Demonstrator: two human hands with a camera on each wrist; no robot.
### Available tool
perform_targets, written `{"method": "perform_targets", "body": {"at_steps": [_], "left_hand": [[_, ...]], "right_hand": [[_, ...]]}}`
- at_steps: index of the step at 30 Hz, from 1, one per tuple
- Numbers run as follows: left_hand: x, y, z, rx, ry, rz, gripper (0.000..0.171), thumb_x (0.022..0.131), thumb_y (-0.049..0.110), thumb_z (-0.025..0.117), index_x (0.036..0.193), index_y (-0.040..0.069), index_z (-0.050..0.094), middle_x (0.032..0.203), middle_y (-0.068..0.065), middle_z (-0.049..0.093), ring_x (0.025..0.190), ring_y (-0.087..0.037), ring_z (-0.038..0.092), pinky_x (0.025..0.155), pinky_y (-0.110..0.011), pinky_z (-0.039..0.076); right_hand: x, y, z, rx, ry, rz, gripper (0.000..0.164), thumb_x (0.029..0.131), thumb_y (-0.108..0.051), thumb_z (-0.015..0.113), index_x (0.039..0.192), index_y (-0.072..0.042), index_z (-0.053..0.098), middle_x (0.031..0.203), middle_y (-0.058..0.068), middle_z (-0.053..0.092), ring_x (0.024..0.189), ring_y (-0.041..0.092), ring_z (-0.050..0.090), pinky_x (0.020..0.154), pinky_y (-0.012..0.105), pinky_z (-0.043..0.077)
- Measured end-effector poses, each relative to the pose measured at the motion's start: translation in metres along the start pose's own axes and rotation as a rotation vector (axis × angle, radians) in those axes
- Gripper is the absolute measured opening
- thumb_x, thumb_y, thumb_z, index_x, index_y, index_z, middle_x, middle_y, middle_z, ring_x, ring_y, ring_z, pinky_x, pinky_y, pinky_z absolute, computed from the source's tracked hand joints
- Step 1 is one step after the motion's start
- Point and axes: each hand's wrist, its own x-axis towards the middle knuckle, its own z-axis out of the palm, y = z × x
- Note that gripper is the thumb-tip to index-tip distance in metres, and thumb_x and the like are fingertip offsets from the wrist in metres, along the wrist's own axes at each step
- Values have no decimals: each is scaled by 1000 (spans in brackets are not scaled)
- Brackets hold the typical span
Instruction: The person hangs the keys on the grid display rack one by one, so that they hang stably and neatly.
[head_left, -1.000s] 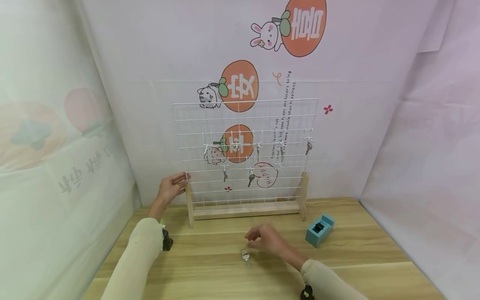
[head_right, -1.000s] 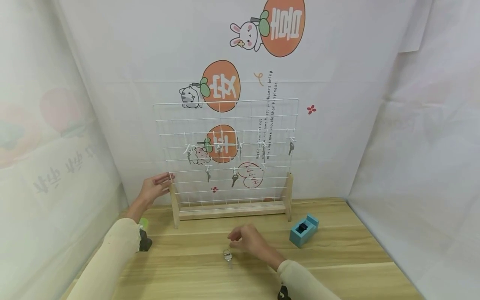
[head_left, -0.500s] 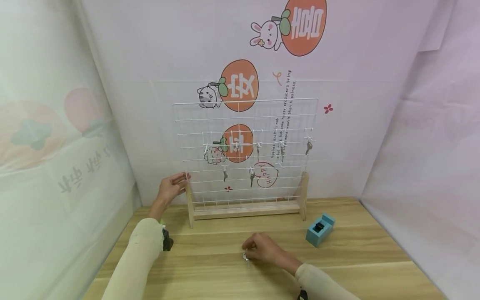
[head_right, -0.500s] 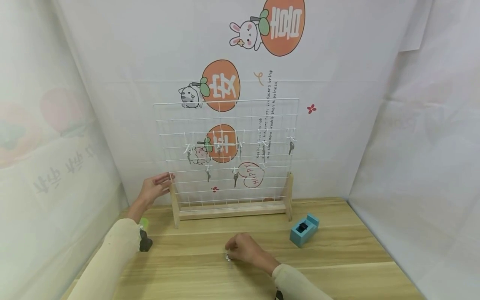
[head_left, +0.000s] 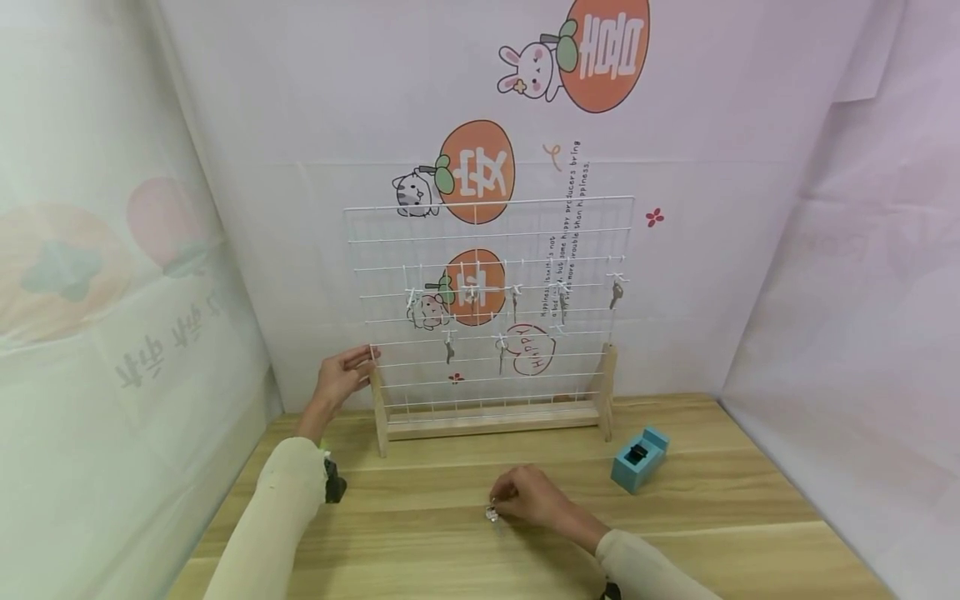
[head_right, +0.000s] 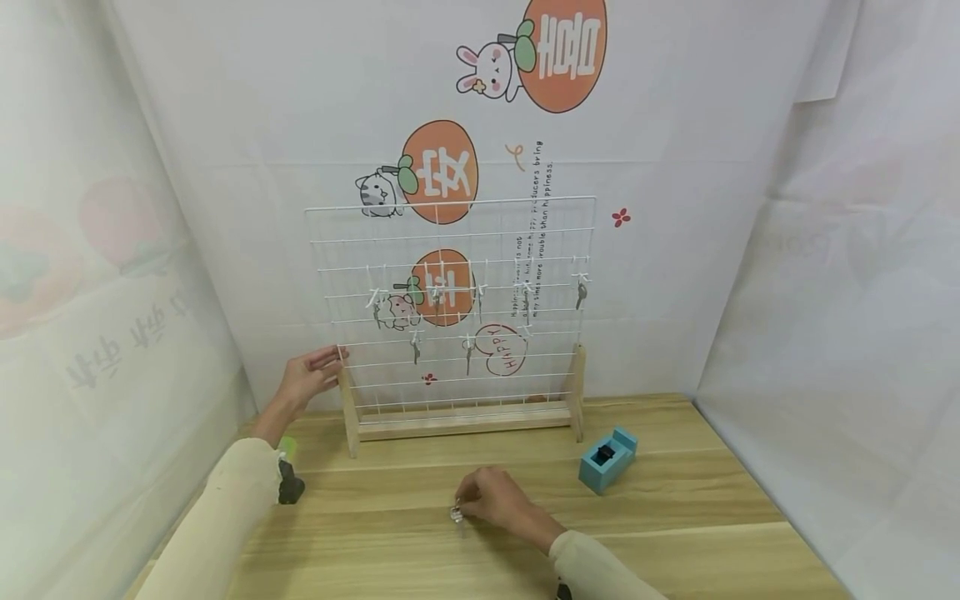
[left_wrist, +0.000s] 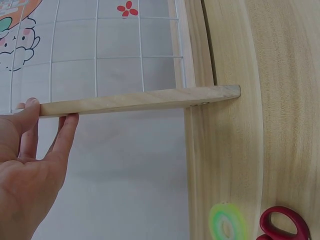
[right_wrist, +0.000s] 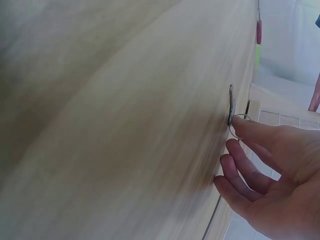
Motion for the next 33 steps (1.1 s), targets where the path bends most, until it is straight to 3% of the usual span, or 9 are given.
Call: {"method": "perform_targets", "body": {"at_steps": [7, 15, 33], "left_hand": [[-2, -1, -1, 8, 0, 2, 49, 105, 3, 60, 153, 0, 48, 151, -19, 53, 141, -35, 50, 111, -44, 50], [3, -4, -3, -11, -2, -10, 49, 106, 1, 58, 153, -3, 45, 152, -21, 51, 142, -37, 48, 113, -48, 47], [2, -1, 0, 22, 0, -8, 48, 106, 6, 60, 152, 0, 49, 150, -19, 54, 139, -35, 53, 111, -44, 50]], "right_hand": [[-3, 3, -3, 2, 17, -1, 10, 85, 0, 84, 92, -6, 79, 86, 1, 77, 75, 3, 66, 67, 16, 57], [-8, 5, -6, 10, 32, 9, 7, 88, -1, 82, 92, -6, 78, 88, 4, 77, 76, 7, 67, 69, 16, 56], [-9, 6, -10, 8, 31, 0, 5, 90, -3, 80, 92, -7, 79, 88, 0, 76, 76, 6, 68, 66, 17, 58]]}}
